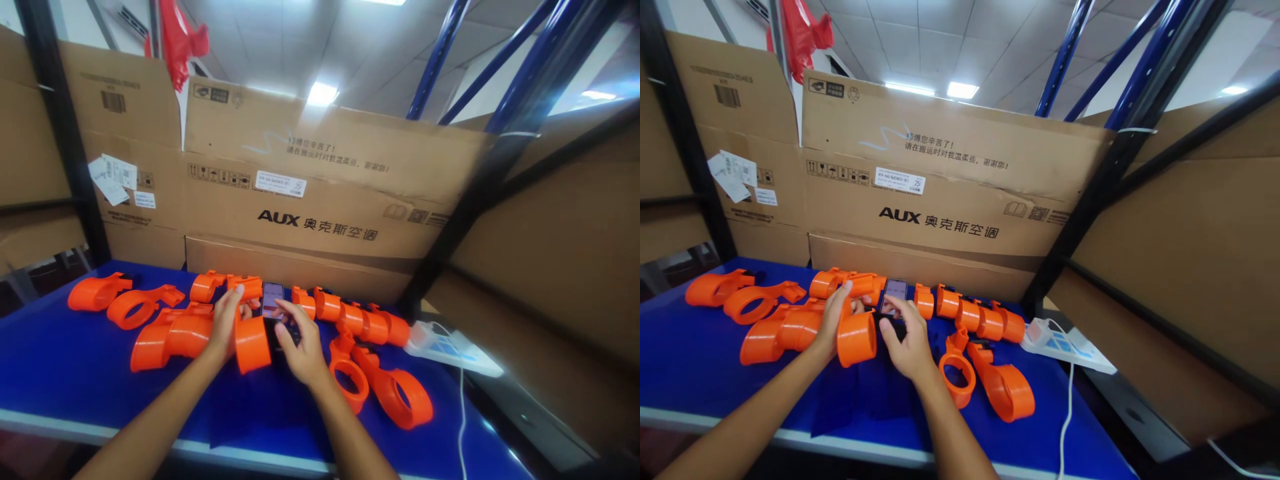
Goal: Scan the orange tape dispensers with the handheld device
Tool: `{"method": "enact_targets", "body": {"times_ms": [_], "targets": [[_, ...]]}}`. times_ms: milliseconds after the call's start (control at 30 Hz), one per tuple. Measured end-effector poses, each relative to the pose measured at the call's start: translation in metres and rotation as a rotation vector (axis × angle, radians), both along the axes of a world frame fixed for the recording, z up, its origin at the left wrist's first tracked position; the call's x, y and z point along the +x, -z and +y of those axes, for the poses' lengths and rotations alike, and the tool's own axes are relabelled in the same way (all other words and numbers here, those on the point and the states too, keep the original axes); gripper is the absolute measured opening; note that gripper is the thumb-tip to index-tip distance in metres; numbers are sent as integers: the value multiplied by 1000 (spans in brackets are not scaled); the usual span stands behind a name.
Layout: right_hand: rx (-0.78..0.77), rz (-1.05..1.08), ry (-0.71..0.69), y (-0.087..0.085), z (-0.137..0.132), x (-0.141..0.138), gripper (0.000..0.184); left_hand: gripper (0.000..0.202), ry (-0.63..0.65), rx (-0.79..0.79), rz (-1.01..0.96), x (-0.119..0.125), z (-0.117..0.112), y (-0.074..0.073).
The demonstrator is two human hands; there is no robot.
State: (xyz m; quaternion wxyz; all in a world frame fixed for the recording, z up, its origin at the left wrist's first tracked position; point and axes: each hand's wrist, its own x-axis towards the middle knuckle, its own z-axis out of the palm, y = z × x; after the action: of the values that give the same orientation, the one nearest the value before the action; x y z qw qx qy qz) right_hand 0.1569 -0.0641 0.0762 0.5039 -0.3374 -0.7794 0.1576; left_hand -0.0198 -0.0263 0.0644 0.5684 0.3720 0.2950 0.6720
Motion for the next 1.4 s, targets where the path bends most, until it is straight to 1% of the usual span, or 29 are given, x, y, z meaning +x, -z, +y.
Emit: {"method": "enact_targets", "body": {"times_ms": [67,100,167,233,333,400,467,567,633,733,800,867,967,1033,1100,1133,1167,1233,1267,1300,1333,1367,1400], "targets": [[11,-74,-120,-5,-8,3,63,41,-78,18,-17,7,0,1],[7,-116,-154,-8,-11,4,71,41,-91,7,-26,9,1,1],[-17,-168,-182,-11,-15,2,77,43,-72,-33,-31,11,3,2],[-47,-167,-195,-11,-16,0,74,46,-23,-55,-11,12,4,4],[-56,-61,-181,-7,-9,-1,67,55,68,-25,60,11,4,7],[-48,67,-125,-3,-3,1,63,59,80,34,149,12,1,8],[-50,212,-56,-1,2,4,60,61,83,100,286,13,-4,9],[-67,374,48,-1,6,5,54,61,129,189,478,16,-12,8],[-82,425,91,-3,6,5,50,61,156,237,554,17,-15,8],[-95,432,77,-3,7,7,50,64,163,258,626,16,-16,9],[-85,376,64,-1,7,9,54,65,156,245,622,15,-15,10],[-62,251,82,2,6,10,60,68,165,237,567,14,-13,11],[-17,44,102,3,1,9,68,81,199,254,454,15,-13,12],[9,-60,77,-2,-5,11,69,88,204,256,397,16,-14,11],[26,-158,93,-12,-13,19,65,88,205,231,364,17,-15,11],[31,-208,139,-19,-18,27,61,86,209,214,358,18,-16,10],[35,-246,218,-26,-23,39,56,84,221,199,359,18,-18,9],[15,-326,429,-41,-36,71,49,84,257,190,378,18,-24,4],[-14,-386,553,-46,-43,90,49,86,278,196,393,19,-29,0],[-81,-479,650,-50,-49,109,52,91,297,210,412,20,-35,-5],[-181,-578,732,-52,-55,128,56,97,314,225,435,22,-42,-10],[-324,-675,777,-52,-59,146,60,103,330,241,458,25,-49,-16],[-493,-758,778,-50,-62,160,62,106,356,254,488,30,-56,-23]]}}
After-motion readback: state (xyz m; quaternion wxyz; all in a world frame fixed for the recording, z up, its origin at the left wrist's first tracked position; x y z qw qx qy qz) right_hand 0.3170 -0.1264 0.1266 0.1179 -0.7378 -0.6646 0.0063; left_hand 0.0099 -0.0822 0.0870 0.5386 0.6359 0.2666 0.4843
